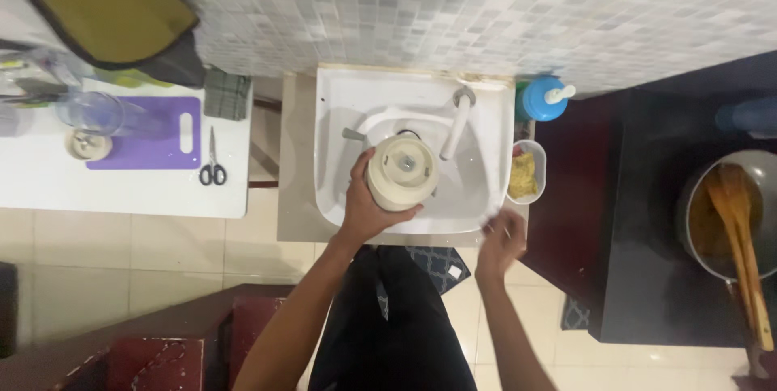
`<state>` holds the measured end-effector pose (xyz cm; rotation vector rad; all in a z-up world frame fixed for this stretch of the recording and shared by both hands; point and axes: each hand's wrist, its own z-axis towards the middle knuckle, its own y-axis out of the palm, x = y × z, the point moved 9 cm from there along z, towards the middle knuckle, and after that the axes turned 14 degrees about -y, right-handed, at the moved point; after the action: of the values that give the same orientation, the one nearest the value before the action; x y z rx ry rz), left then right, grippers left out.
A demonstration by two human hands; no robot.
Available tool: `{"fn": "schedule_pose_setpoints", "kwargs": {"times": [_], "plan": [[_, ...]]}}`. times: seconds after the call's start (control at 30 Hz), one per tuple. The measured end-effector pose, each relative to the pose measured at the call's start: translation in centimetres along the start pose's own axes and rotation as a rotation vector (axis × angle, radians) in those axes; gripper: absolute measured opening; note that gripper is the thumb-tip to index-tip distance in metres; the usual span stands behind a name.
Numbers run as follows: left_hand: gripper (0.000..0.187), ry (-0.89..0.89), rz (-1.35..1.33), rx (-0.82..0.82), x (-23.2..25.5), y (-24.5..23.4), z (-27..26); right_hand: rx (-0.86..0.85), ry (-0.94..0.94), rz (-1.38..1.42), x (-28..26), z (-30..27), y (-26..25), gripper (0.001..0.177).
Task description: The person rinses a blender jar and blade assembly under a sink tap, carries them to a small table, and pours a blended yellow mixture from the jar into a cup. The person then reassembles the jar onto the blender base, returns to the sink, and rinses the jar and blade again by hand under running water.
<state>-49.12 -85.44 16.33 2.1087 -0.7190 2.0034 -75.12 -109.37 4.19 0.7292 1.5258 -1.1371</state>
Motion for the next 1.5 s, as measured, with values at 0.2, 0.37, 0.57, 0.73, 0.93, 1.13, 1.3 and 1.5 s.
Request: {"fn": "schedule_pose_setpoints", "kwargs": {"times": [0.2, 0.37, 0.57, 0.73, 0.93, 1.13, 1.3, 1.5], "plan": [[0.129, 0.126, -0.013, 0.004, -4.9, 1.6, 1.6, 0.200, 0.450, 0.086, 16.3, -7.4, -4.6, 0.023], [0.130, 0.187, 0.048, 0.011, -7.8, 3.8, 1.3, -0.296, 0.381, 0.169, 25.4, -7.3, 3.7, 0.047], [0.131, 0.192, 0.016, 0.069, -8.4, 5.0, 1.0, -0.493, 0.187, 0.225, 32.4, -2.5, 10.9, 0.056], [0.132, 0.197, -0.023, 0.028, -9.0, 5.7, 0.2, -0.465, 0.073, 0.251, 38.9, 4.4, 16.2, 0.050], [0.129, 0.264, -0.044, 0.012, -9.1, 5.9, -0.6, -0.409, -0.031, 0.247, 41.4, 11.5, 18.3, 0.044], [0.132, 0.268, -0.057, -0.015, -9.7, 5.7, -1.0, -0.405, -0.082, 0.246, 40.3, 13.2, 20.2, 0.037], [0.127, 0.329, -0.065, -0.037, -8.9, 5.8, -1.2, -0.391, -0.071, 0.201, 39.3, 11.5, 17.5, 0.032], [0.129, 0.280, -0.050, -0.020, -8.9, 5.8, -0.8, -0.388, -0.061, 0.172, 38.8, 8.4, 16.7, 0.026]]}}
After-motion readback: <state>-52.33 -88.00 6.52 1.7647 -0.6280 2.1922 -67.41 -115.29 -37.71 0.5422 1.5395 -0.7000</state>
